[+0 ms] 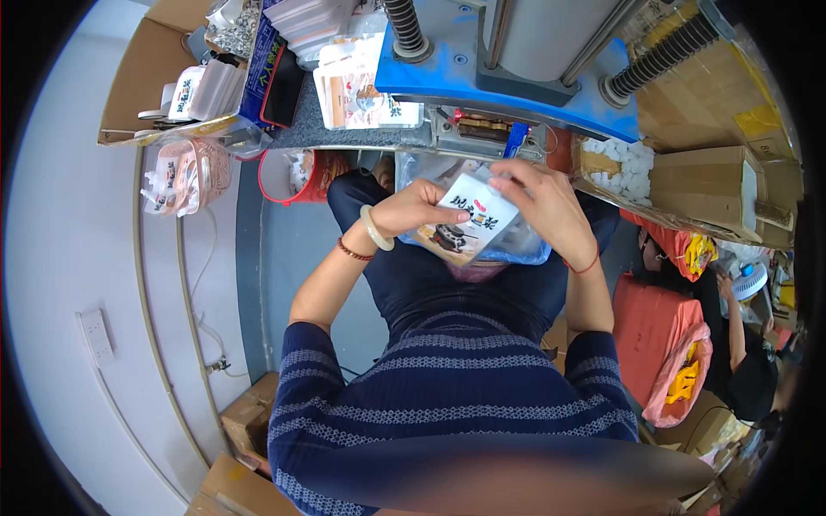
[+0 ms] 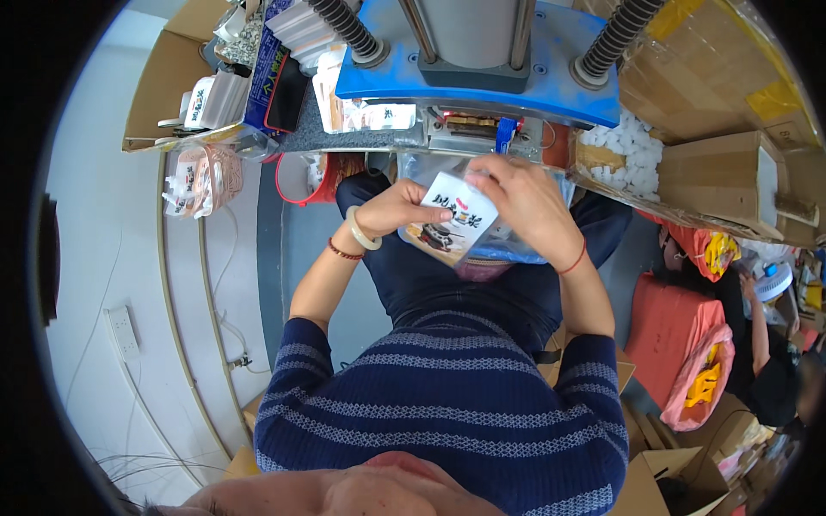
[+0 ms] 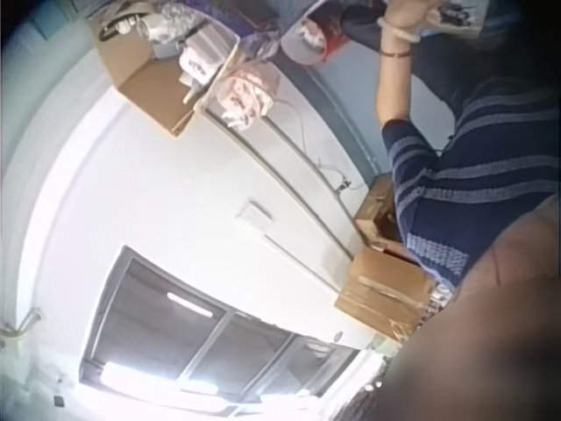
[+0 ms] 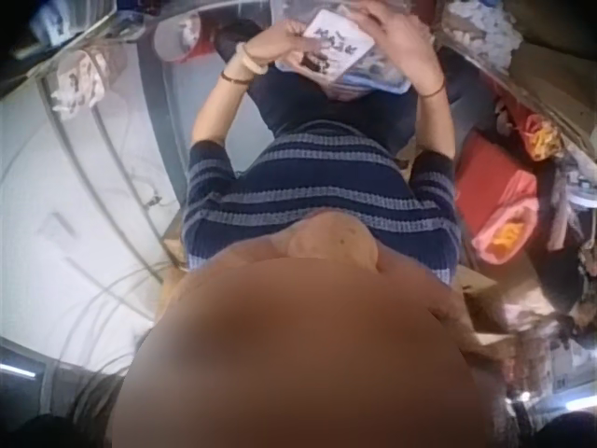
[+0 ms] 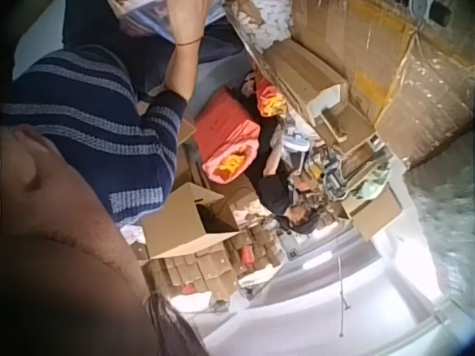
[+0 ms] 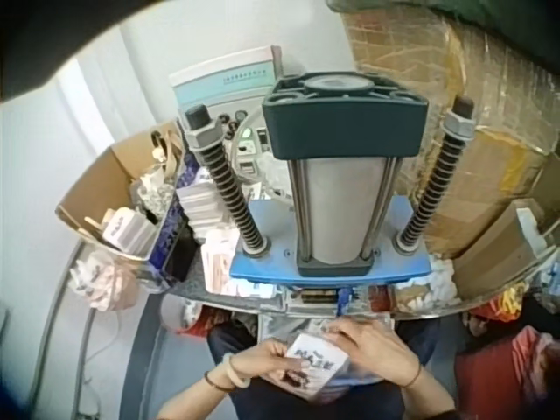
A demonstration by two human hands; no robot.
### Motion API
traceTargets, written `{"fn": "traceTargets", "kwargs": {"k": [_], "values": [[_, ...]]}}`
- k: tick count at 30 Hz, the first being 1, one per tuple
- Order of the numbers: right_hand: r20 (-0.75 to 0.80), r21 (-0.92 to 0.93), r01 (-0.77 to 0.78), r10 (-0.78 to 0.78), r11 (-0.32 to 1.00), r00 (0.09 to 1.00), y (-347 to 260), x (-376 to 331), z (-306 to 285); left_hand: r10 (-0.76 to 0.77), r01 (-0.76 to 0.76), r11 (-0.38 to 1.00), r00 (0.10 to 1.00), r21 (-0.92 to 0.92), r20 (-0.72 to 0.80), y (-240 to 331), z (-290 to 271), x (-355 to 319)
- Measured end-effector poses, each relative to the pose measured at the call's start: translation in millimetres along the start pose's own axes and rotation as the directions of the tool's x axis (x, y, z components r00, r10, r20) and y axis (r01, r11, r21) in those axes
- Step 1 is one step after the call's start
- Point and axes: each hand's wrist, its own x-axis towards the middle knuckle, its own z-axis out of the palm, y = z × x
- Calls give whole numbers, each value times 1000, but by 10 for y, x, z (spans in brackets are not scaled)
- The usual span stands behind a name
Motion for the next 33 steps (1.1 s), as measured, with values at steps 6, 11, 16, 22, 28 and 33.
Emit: {"fn": "traceTargets", "kwargs": {"k": [6,11,16,22,28,33], "values": [[-514,-493,-195,-103,848,851,414,-55,-229,-68,-4,813,992,-583,-103,50,-80,555],[-429,-500,-218,-21,838,903,1339,79,-352,-27,-49,886,987,-461,-156,-63,-55,651],[-403,-438,-331,147,836,903,1291,15,-380,402,-179,910,606,375,-686,52,-646,280],[-598,-388,-293,3,874,802,1150,-285,-448,776,155,-9,625,988,-91,-506,-1021,-3],[-407,207,-125,201,970,891,358,-557,-65,576,-69,753,550,655,-604,-243,-549,-242],[-393,339,44,99,940,914,-192,-339,151,419,-282,905,721,318,-552,49,-26,-288]]}}
